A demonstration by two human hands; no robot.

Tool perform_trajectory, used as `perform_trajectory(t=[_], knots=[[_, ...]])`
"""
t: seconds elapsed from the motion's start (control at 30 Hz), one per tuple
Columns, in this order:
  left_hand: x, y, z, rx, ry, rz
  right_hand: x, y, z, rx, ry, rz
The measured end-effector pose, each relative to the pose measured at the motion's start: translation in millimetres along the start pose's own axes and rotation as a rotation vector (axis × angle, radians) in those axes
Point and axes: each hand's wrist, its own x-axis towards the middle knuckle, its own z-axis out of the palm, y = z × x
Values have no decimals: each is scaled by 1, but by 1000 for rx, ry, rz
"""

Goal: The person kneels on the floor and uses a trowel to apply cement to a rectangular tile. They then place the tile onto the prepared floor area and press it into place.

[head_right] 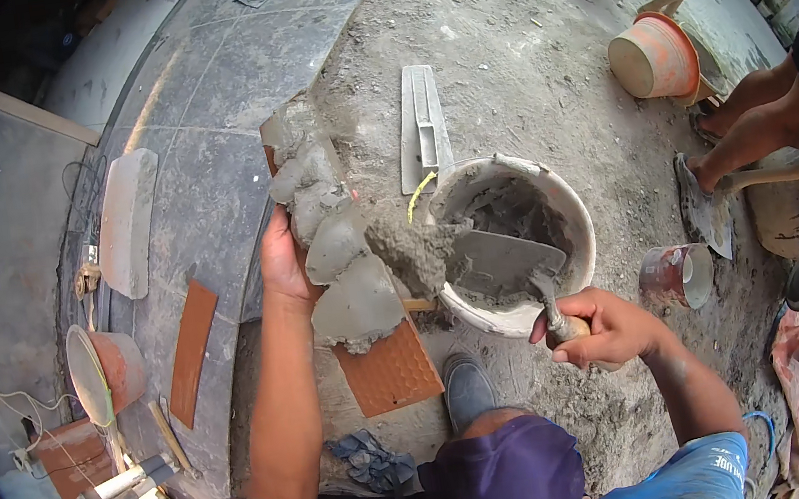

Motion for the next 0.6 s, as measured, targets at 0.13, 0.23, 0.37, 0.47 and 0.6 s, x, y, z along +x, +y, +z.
perform_trajectory(t=[0.13, 0.23, 0.37, 0.47, 0.6], knots=[[-16, 39, 27, -1, -31, 22, 61, 8, 31, -608, 147, -557], [-40, 57, 49, 16, -12, 32, 113, 34, 30, -672, 207, -818], [-61, 66, 42, -52, -2, 90, 137, 45, 19, -920, 255, -921], [-71, 74, 33, -41, 20, 84, 116, 40, 5, -1107, 198, -834], [-58, 71, 13, 13, 93, 116, 59, 39, -29, -1418, 316, -607]])
